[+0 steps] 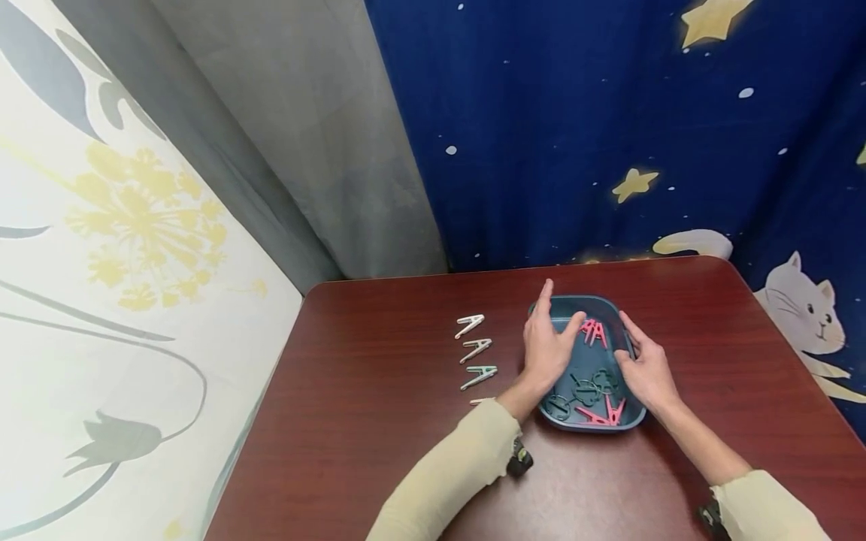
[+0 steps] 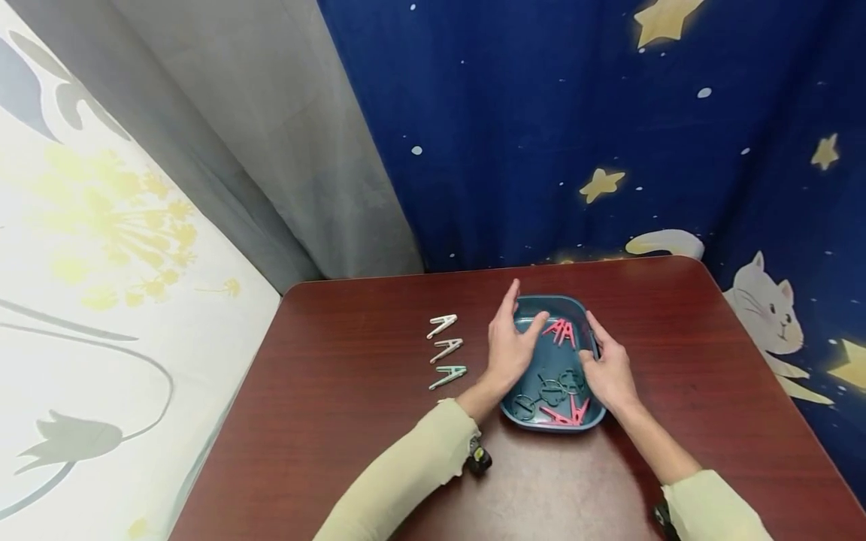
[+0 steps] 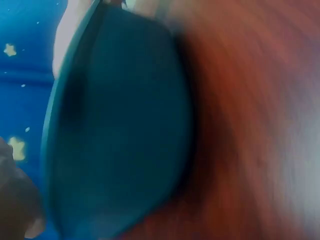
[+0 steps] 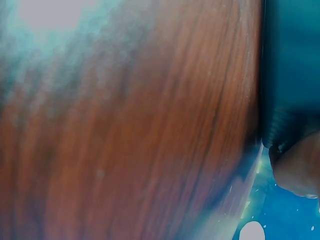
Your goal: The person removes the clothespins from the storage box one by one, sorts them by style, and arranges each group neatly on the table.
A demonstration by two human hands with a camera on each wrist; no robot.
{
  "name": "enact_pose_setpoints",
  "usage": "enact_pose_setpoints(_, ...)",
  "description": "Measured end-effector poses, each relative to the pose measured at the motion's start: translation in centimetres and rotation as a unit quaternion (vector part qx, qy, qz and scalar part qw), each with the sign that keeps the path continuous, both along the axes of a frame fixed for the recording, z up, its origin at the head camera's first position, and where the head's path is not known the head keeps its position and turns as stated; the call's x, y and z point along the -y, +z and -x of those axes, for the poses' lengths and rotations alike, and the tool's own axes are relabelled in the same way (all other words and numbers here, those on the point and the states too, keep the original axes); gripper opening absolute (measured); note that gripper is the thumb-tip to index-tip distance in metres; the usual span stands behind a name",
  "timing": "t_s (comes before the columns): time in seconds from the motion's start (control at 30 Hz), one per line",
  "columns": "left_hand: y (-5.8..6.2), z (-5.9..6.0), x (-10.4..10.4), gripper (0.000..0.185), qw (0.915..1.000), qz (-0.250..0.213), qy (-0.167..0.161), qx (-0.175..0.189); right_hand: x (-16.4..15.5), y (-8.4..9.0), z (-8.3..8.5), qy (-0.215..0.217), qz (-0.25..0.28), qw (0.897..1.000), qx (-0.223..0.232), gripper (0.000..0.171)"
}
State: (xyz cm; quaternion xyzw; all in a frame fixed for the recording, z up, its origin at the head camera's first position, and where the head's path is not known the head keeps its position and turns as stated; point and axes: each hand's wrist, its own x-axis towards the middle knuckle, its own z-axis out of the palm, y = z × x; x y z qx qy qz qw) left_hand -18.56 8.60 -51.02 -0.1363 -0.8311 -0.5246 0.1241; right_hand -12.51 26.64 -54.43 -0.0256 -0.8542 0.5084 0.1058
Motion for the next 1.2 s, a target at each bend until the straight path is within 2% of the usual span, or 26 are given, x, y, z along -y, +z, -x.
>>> enact_pose_setpoints(0.1, -0.7, -0.2, -1.8, 0.068, 0.9993, -0.021, 0.018, 0.023, 0.1, -0.1, 0.1, 0.003, 0.002, 1.0, -0.005, 0.072)
enact_pose_setpoints(0.27, -1.6, 0.2, -3.5, 0.058, 0.9968, -0.034, 0.056, 0.046, 0.3, -0.1, 0.1, 0.003, 0.0, 1.0, -0.005, 0.072)
enact_pose_setpoints(0.33, -1.9, 0.3, -3.9, 0.057, 0.9954, -0.021, 0.07, 0.063, 0.3, -0.1, 0.1, 0.002, -0.002, 1.0, -0.004, 0.071)
enact_pose_setpoints(0.5, -2.0, 0.5, -4.5, 0.058, 0.9892, 0.02, 0.074, 0.125, 0.0, 0.2, -0.1, -0.008, -0.004, 1.0, -0.01, 0.072)
enact_pose_setpoints(0.63, -2.1, 0.5, -4.8, 0.054, 0.9839, 0.041, 0.084, 0.153, -0.1, 0.2, 0.0, -0.006, -0.003, 1.0, -0.012, 0.072)
enact_pose_setpoints(0.83, -2.5, 0.7, -4.9, 0.046, 0.9787, 0.076, 0.093, 0.166, -0.2, 0.1, 0.0, -0.004, -0.007, 1.0, -0.004, 0.071)
enact_pose_setpoints(1.07, -2.5, 0.7, -4.9, 0.042, 0.9727, 0.151, 0.073, 0.16, -0.1, 0.0, 0.1, -0.005, -0.002, 1.0, -0.003, 0.071)
enact_pose_setpoints(1.2, -2.6, 0.5, -4.8, 0.041, 0.9705, 0.171, 0.071, 0.155, -0.1, -0.1, 0.1, -0.006, -0.005, 1.0, 0.001, 0.072)
